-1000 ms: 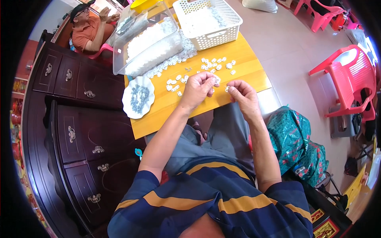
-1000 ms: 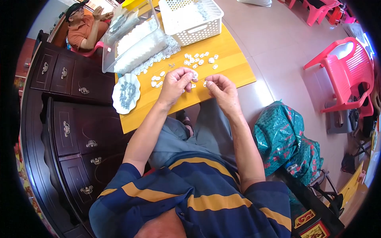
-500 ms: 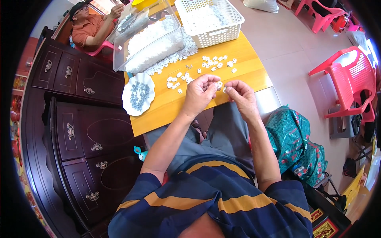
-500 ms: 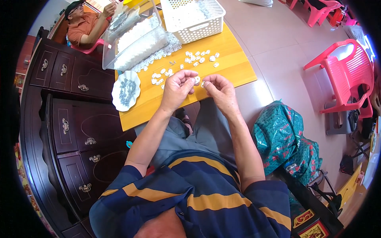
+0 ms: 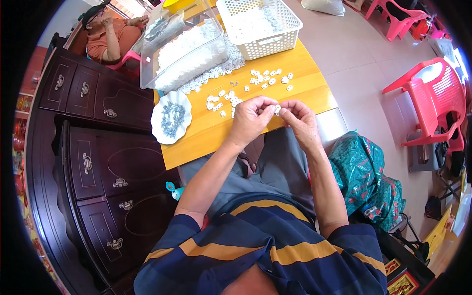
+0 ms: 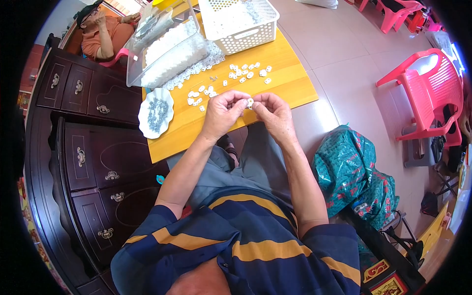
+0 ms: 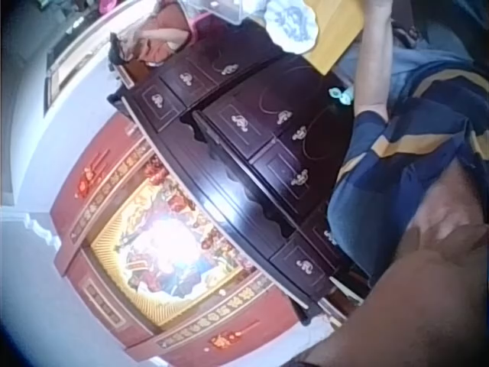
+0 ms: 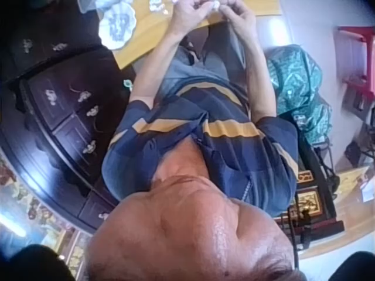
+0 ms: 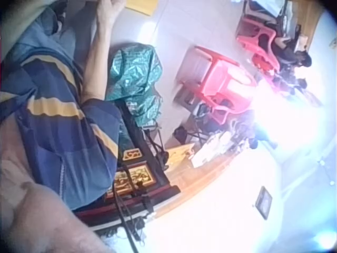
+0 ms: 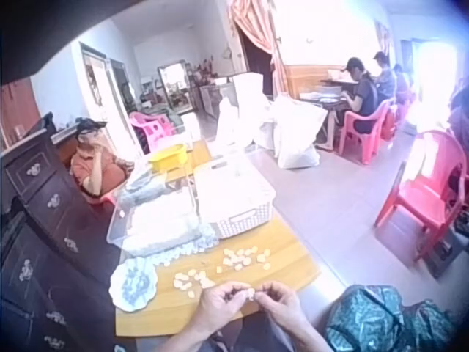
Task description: Assembling small plastic components by hand by inserting metal fasteners.
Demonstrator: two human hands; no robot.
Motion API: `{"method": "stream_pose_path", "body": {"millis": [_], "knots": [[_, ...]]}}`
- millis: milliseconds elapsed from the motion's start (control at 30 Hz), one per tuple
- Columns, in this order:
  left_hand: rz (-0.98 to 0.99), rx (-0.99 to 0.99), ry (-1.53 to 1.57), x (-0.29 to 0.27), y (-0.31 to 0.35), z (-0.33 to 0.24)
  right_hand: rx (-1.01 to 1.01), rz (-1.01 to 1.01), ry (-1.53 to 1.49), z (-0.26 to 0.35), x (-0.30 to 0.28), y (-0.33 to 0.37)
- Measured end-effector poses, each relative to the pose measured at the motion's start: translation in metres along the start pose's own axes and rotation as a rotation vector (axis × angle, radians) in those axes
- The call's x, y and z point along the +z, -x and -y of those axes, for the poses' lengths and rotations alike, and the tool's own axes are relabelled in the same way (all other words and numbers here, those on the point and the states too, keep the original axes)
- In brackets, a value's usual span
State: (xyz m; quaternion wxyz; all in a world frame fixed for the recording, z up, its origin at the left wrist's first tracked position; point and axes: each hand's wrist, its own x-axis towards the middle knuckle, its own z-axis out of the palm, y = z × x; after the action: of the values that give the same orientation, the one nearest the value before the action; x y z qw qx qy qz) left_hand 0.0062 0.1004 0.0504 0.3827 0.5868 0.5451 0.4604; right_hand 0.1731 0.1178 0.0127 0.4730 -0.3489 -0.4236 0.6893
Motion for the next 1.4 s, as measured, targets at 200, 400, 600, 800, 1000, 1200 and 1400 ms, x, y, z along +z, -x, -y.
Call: {"method": "stream_pose_path", "body": {"millis": [200,400,600,800,1000,1200,1400], "knots": [[0.024,0.042,-0.058,-0.001,0.000,-0.007,0.073,0.025,0.051,0.001,-0.001,-0.001],[0.095,0.122,-0.301,-0.004,0.002,-0.028,0.085,0.039,-0.046,0.001,-0.002,-0.003],[0.040,0.346,-0.579,-0.001,0.003,-0.022,0.085,0.031,-0.073,0.004,0.004,0.001],[0.054,0.379,-0.635,-0.002,0.004,-0.020,0.151,0.067,-0.181,0.000,-0.003,0.001],[0.070,0.396,-0.633,-0.001,0.003,-0.022,0.140,0.053,-0.156,-0.002,-0.004,0.001],[0.070,0.440,-0.660,-0.008,-0.002,-0.021,0.120,0.017,-0.110,0.006,0.005,-0.002],[0.085,0.613,-0.650,-0.007,-0.003,-0.007,0.091,-0.013,0.022,0.008,0.002,0.001]]}}
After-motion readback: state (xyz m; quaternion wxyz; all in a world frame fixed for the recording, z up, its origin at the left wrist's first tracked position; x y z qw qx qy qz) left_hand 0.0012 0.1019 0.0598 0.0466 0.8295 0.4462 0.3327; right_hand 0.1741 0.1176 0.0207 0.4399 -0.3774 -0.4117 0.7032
